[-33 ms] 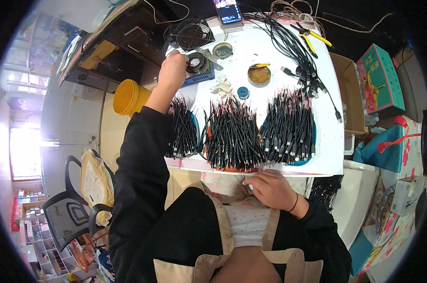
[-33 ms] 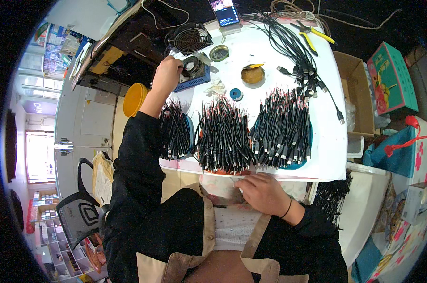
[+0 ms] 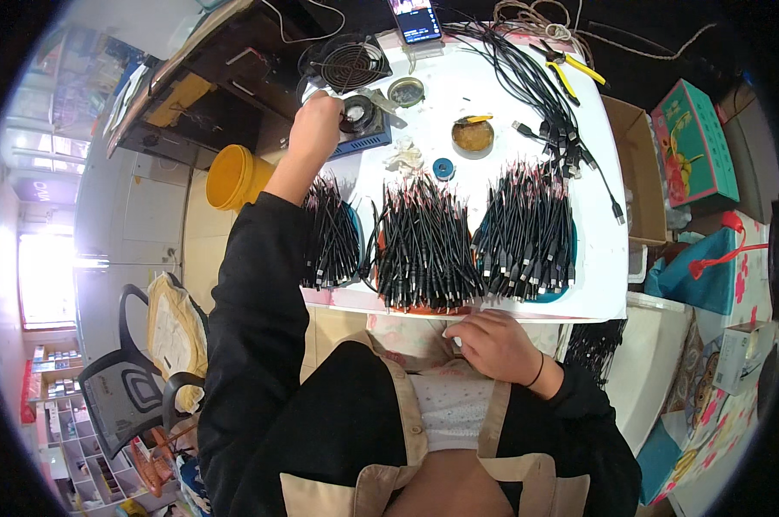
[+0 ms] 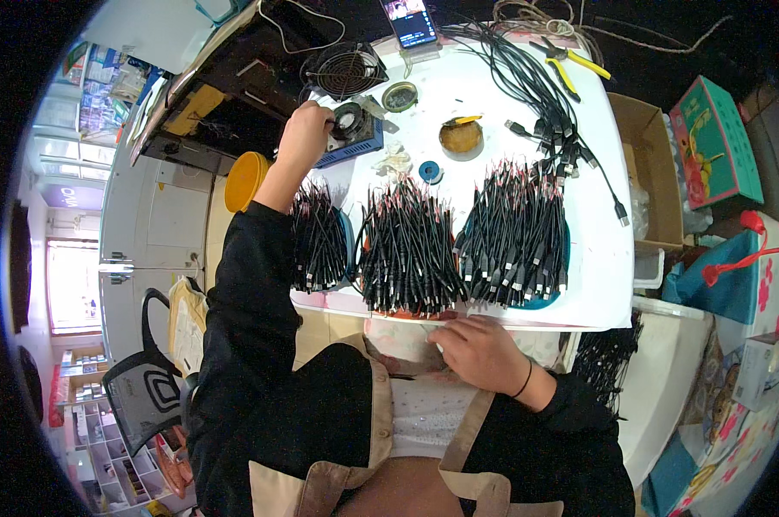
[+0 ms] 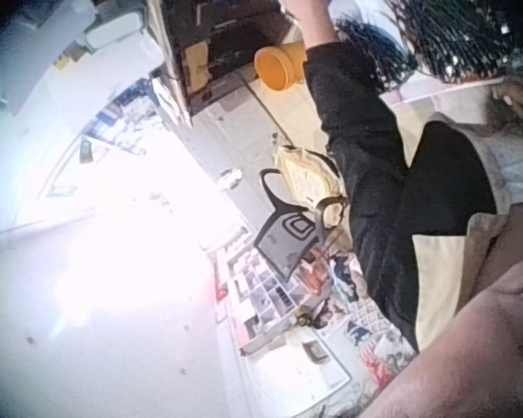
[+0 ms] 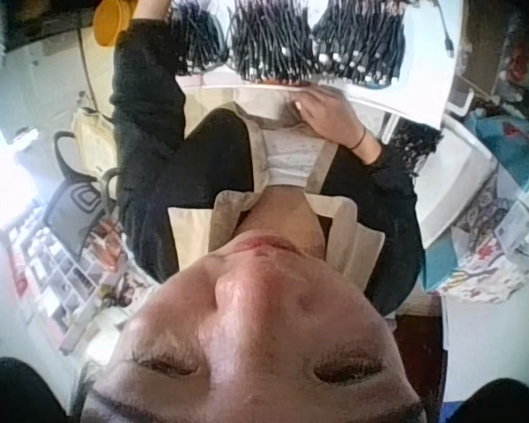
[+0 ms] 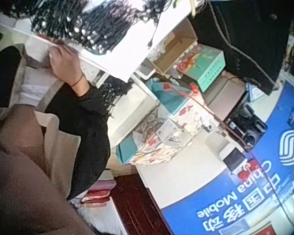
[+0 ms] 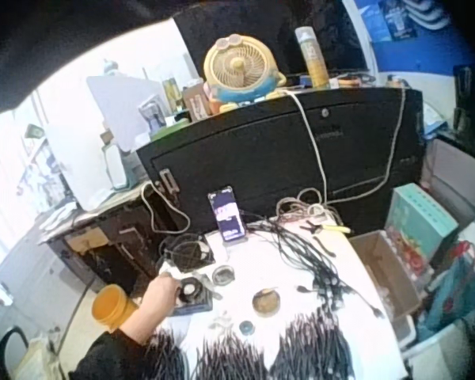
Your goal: The person sits on the floor and repeatedly picks up black cables, attaches small white connectors to their ends, and places the finished units into trays on a low table. The person handles the cables one at a time, using both hands to fit the connectors.
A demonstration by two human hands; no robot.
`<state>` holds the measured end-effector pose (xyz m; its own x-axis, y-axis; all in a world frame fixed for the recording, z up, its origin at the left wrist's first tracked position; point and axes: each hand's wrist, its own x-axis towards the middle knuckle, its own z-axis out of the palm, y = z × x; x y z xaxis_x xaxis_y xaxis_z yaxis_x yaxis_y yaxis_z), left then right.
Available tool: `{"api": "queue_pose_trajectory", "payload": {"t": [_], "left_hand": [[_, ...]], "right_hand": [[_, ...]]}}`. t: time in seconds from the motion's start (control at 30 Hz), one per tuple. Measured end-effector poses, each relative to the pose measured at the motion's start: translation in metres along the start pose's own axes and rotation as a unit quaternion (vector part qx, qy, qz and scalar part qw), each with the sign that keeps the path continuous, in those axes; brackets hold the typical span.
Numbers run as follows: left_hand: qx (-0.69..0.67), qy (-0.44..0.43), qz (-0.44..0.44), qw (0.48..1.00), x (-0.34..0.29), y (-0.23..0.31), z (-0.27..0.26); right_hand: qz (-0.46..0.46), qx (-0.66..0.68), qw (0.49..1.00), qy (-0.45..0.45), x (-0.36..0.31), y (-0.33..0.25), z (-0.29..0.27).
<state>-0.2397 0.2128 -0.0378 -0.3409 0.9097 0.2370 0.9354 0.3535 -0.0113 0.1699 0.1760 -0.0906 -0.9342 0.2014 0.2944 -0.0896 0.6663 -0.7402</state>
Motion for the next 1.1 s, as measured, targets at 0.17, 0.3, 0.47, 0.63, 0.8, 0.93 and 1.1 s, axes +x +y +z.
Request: {"api": "queue_pose_trajectory", "payload": {"t": [0.17, 0.3, 0.47, 0.63, 0.8, 0.93, 1.1], "left_hand": [[0.055, -0.026, 0.012, 0.998, 0.009, 0.001, 0.004], [0.069, -0.025, 0.01, 0.997, 0.009, 0.004, 0.004], [0.067, -0.021, 0.025, 0.997, 0.01, 0.007, 0.001], [0.083, -0.031, 0.038, 0.995, 0.012, 0.01, -0.002], [0.095, -0.032, 0.027, 0.995, 0.012, 0.009, 0.001], [0.07, -0.009, 0.011, 0.997, 0.012, 0.005, 0.006], [-0.028, 0.027, -0.01, 0.999, 0.004, 0.006, -0.003]], "right_hand": [[-0.008, 0.006, 1.0, 0.014, -0.002, 0.003, 0.0], [-0.006, 0.008, 1.0, 0.011, -0.004, 0.006, 0.0], [-0.009, 0.012, 1.0, 0.014, -0.006, 0.006, -0.001], [-0.005, 0.003, 1.0, 0.016, -0.008, 0.006, 0.0], [-0.001, -0.004, 1.0, 0.025, -0.01, 0.004, 0.0], [0.003, -0.008, 1.0, 0.026, -0.012, -0.002, -0.001], [0.005, -0.004, 0.999, 0.05, -0.017, -0.015, 0.0]]}}
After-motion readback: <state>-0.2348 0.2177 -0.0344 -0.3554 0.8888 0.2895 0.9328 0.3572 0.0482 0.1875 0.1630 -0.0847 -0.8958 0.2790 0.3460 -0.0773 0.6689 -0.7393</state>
